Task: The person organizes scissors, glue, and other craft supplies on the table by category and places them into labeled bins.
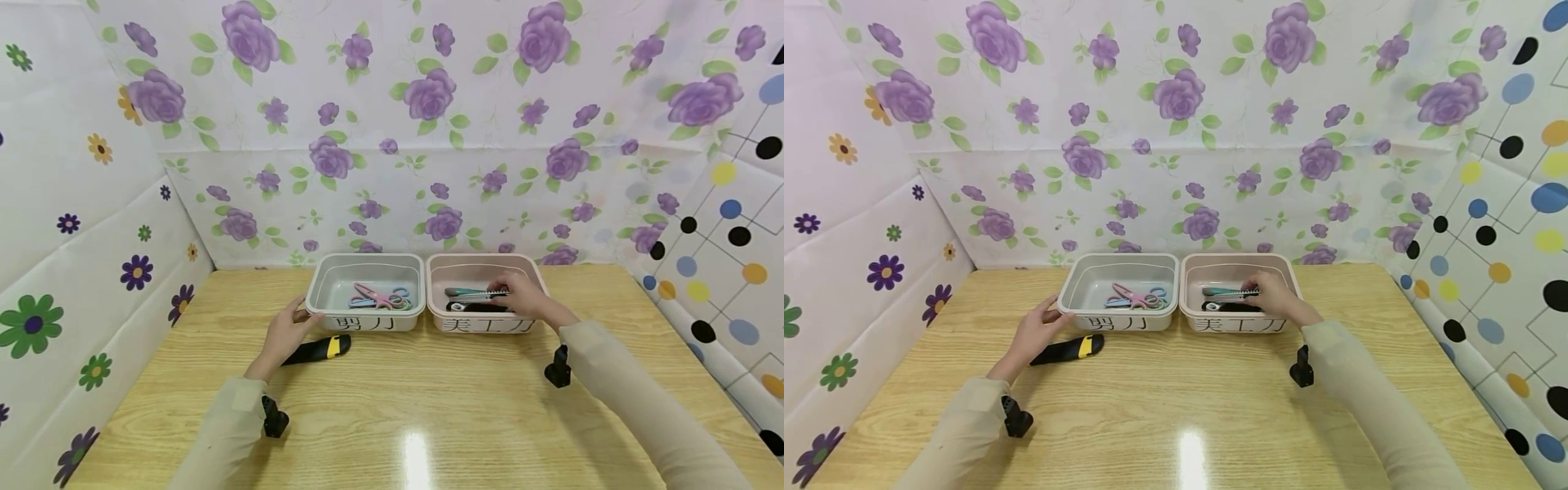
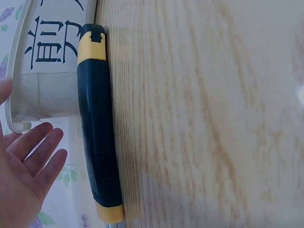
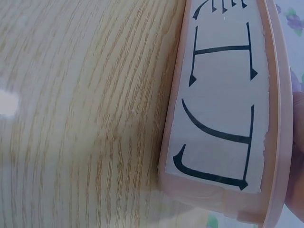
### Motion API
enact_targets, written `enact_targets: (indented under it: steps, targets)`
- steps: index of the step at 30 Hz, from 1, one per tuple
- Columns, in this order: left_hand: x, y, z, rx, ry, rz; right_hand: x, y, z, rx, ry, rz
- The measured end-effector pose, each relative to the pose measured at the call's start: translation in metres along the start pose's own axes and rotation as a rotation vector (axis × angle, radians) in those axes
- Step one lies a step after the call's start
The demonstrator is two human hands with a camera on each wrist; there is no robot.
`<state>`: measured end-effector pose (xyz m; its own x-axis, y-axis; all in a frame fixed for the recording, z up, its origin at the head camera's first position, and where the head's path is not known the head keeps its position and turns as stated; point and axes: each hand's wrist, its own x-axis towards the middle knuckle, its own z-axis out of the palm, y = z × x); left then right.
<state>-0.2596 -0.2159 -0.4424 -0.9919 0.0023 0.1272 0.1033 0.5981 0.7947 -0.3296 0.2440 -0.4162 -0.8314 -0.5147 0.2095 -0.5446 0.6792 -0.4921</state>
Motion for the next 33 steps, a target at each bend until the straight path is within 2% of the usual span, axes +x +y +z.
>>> enact_targets:
  steps: [8,16,19,25,33]
  targets:
    - [0.001,-0.001,0.002,-0.008,-0.003,0.002,-0.002,0.003,-0.001,0.0,-0.025,0.007]
    - [0.0,0.0,0.0,0.004,-0.011,-0.005,0.0,0.001,-0.006,0.003,0.071,0.001]
    - [-0.001,0.002,-0.001,0.009,-0.009,-0.007,0.002,-0.008,-0.008,0.012,0.091,-0.02]
    - [-0.002,0.006,-0.003,0.007,-0.014,-0.017,0.004,-0.038,-0.006,0.001,0.063,-0.03]
    - [-0.002,0.006,-0.002,0.022,-0.007,-0.018,0.011,-0.082,0.005,0.105,0.007,-0.092]
